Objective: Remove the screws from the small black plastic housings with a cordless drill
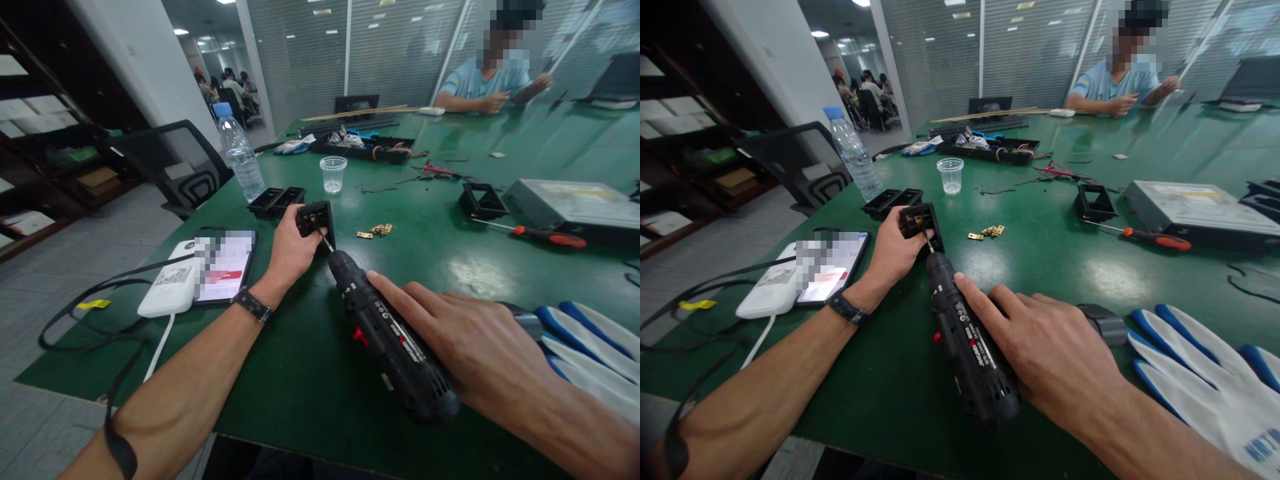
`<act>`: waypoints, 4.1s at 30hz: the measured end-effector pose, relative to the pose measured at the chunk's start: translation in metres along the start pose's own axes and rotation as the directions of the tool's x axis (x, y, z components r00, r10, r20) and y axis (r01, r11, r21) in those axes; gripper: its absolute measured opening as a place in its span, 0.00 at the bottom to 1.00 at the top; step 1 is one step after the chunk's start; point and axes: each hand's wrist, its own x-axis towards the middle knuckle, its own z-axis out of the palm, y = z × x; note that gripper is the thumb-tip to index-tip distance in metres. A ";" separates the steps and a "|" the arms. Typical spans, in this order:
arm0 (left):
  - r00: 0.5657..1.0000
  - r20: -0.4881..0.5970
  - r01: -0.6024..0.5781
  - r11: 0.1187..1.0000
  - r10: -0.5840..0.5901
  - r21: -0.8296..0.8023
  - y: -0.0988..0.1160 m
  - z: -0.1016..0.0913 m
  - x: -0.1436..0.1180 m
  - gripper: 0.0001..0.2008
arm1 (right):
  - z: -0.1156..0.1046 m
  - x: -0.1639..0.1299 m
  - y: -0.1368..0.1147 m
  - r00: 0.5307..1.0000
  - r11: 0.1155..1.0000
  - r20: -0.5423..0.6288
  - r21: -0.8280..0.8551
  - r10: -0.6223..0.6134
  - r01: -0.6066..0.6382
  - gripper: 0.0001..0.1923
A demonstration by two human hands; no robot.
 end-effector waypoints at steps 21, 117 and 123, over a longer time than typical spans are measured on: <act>1.000 0.002 0.009 1.000 -0.009 0.004 -0.005 0.000 0.000 0.20 | 0.005 0.000 0.004 0.999 0.999 -0.044 -0.038 -0.019 0.017 0.55; 1.000 -0.014 0.002 0.999 -0.001 0.035 0.000 0.000 -0.001 0.19 | 0.004 0.000 -0.004 0.999 0.999 0.017 -0.028 -0.042 0.043 0.54; 1.000 -0.023 -0.017 0.998 0.019 0.061 -0.001 -0.001 -0.002 0.19 | 0.005 0.000 -0.006 0.998 0.998 0.035 -0.044 -0.043 0.044 0.53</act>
